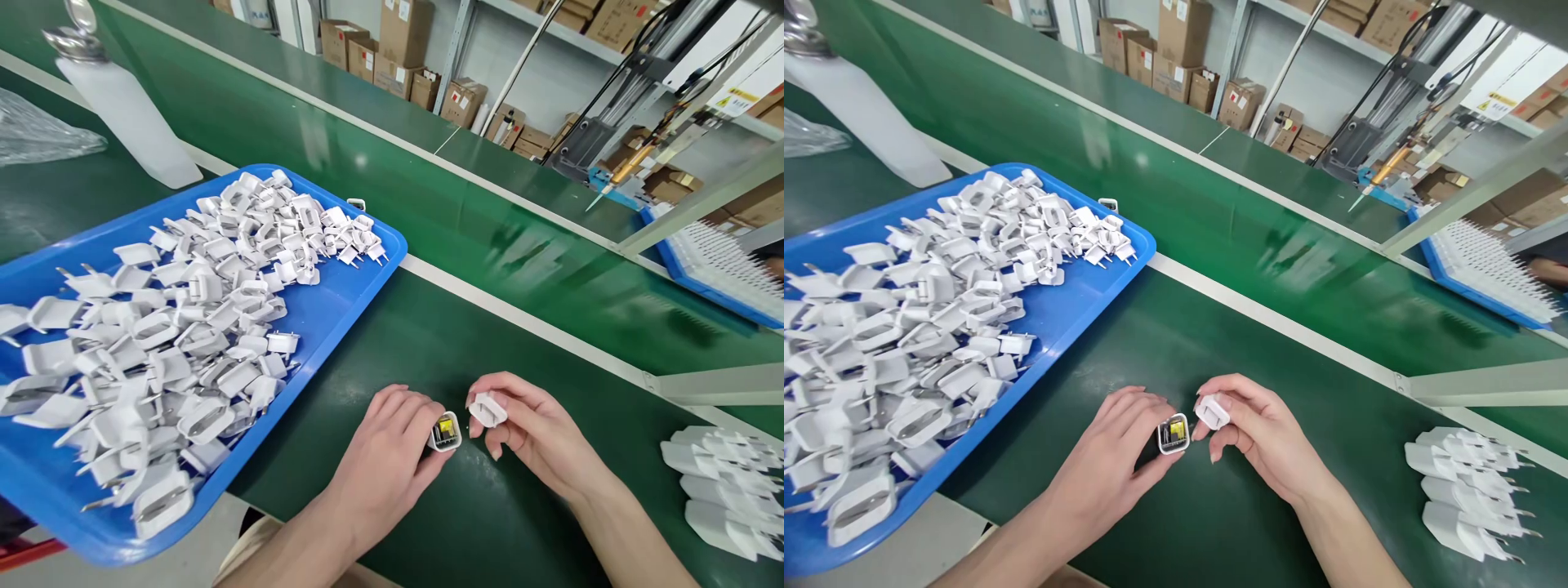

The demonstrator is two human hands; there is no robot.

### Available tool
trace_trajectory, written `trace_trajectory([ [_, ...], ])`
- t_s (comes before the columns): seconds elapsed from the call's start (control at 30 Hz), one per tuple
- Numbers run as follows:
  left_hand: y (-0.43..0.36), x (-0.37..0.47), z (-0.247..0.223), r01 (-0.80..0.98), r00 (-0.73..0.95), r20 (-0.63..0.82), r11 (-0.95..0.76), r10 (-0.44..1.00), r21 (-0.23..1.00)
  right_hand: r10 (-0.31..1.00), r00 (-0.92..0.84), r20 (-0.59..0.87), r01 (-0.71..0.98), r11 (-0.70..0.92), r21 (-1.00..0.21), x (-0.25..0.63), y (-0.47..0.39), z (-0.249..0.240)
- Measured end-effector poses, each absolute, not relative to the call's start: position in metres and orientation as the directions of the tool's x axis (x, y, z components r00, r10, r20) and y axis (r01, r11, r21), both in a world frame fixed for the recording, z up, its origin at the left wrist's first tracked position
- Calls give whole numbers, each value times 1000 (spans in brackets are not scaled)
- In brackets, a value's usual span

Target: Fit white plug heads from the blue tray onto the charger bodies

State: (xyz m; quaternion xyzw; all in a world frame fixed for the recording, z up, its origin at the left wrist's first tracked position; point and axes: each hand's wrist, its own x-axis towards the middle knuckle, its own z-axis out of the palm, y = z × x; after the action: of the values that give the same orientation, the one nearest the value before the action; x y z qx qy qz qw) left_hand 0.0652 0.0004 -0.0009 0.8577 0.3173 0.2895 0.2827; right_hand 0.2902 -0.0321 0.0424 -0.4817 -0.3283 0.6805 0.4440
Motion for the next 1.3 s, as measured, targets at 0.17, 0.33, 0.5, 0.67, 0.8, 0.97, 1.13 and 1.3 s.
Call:
trace_trajectory([
  [0.17,0,67,0,377,643,325,-656,693,654,923,-140,-358,-184,-380,-907,300,-32,56],
  [0.33,-1,67,0,375,636,332,-655,697,656,993,-59,-97,311,-74,-948,290,-42,59],
  [0.5,-1,67,-2,377,640,341,-668,689,642,946,-266,187,793,325,-516,271,-52,45],
  [0.67,-1,67,-1,376,646,323,-657,692,654,918,-335,214,786,397,-473,271,-52,45],
  [0.8,-2,67,-2,370,645,315,-645,696,668,915,-352,200,775,404,-486,268,-51,47],
  [0.97,-3,67,-5,367,635,317,-637,704,678,886,-359,295,777,459,-432,262,-50,36],
  [1.13,-3,67,-3,364,628,319,-630,710,686,889,-324,322,737,451,-503,262,-50,30],
  [1.3,-2,67,1,360,631,297,-609,717,707,877,-383,291,768,478,-427,263,-49,34],
])
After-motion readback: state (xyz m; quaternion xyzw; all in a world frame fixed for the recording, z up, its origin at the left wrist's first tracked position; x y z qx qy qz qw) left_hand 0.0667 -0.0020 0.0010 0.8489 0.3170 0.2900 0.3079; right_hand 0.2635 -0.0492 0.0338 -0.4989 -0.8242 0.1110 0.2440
